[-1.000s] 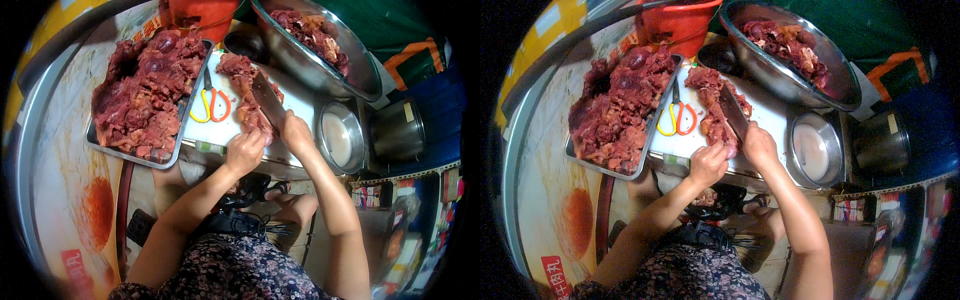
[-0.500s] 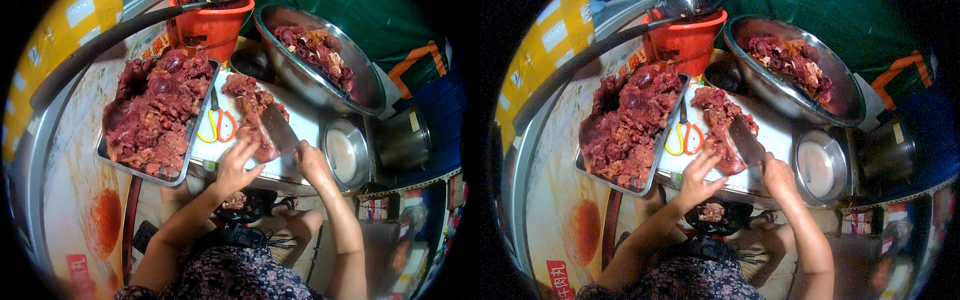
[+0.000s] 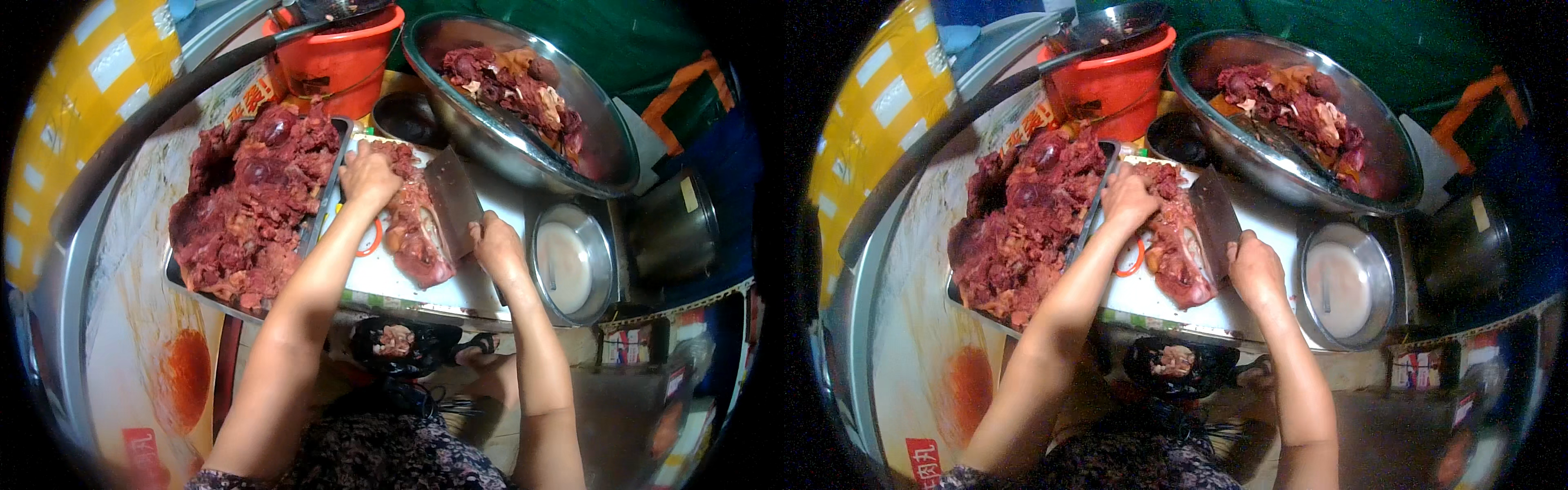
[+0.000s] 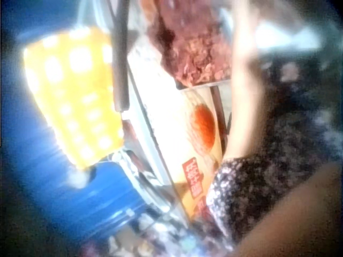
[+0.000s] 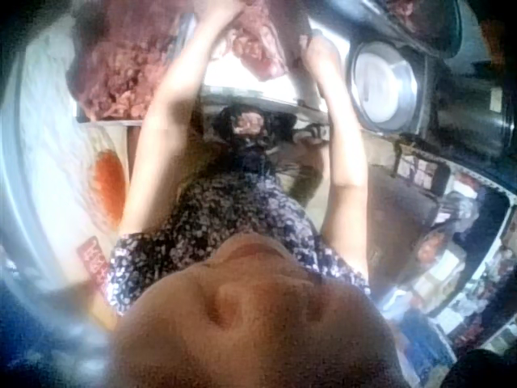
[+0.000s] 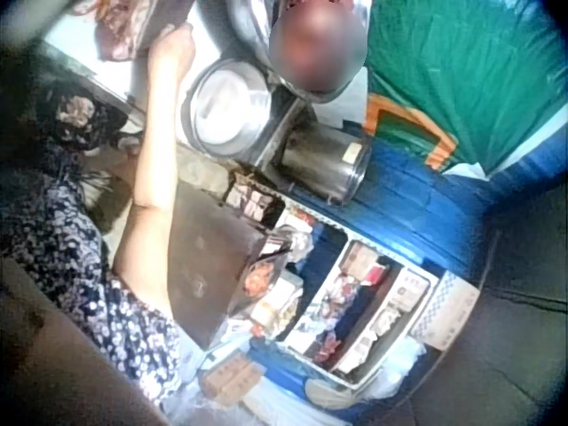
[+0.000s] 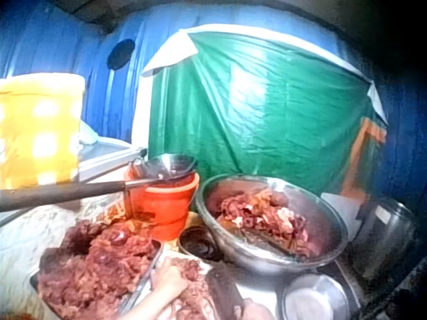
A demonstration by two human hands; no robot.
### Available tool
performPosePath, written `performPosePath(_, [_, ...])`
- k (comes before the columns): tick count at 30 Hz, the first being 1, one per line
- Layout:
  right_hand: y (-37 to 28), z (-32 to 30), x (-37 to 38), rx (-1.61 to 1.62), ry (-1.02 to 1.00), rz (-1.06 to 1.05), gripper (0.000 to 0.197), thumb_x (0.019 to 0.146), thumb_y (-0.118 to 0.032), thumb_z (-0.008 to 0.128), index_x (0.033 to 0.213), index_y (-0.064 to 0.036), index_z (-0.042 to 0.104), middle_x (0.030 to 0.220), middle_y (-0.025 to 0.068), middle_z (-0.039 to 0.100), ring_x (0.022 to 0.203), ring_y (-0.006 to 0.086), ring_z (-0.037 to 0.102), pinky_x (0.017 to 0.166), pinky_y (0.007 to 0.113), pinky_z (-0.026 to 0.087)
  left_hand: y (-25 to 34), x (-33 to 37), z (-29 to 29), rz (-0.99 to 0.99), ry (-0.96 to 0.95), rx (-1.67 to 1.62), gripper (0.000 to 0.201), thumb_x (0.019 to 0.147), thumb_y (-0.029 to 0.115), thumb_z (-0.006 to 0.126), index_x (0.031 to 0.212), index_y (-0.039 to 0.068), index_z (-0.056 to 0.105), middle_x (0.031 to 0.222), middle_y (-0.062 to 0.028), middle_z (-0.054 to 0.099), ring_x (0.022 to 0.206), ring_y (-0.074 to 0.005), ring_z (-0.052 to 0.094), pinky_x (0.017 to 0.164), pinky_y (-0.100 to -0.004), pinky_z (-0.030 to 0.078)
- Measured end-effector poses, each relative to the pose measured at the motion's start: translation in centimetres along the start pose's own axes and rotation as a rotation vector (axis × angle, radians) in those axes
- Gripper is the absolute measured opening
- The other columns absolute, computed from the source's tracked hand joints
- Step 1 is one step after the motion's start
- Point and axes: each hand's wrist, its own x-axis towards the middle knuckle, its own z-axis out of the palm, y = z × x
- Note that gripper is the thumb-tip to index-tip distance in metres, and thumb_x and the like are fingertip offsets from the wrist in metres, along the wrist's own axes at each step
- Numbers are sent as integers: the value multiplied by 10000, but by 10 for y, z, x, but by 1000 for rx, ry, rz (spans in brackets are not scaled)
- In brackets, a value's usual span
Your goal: The person trims and cuts pieces of meat using a knife, places the trimmed pieces into a tray, and puts scraps into a black bag.
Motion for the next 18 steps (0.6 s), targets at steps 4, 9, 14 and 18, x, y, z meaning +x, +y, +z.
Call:
performPosePath(4, [-1,4,2,5,12,-12,311,950,-223,544,1065,61,598,941,320,665,946,473,642,870,535,486,-13,-7,0,30,75,-144,294,717,215,740,995,124,767,1301,-142,495,1250,-368,453,1043,-487,403])
performPosePath(9, [-7,22,16,49,31,-78,313,969,-223,537,1011,84,578,832,302,659,738,416,670,717,485,520,-22,-4,5,71,29,-282,258,694,173,763,933,79,751,1257,-173,497,1163,-400,519,1021,-447,443])
performPosePath(14, [-24,21,36,122,-118,-52,328,919,-150,520,1138,82,595,1000,335,658,983,469,642,902,526,490,-27,-2,8,71,33,-317,240,675,134,767,901,59,743,1277,-185,519,1149,-403,533,1010,-431,453])
performPosePath(18, [-22,37,55,38,-101,-83,314,932,-150,527,1125,91,584,897,300,667,767,415,669,748,488,532,-31,0,17,101,76,-340,132,688,94,719,806,35,734,1243,-227,578,1102,-415,582,985,-432,469])
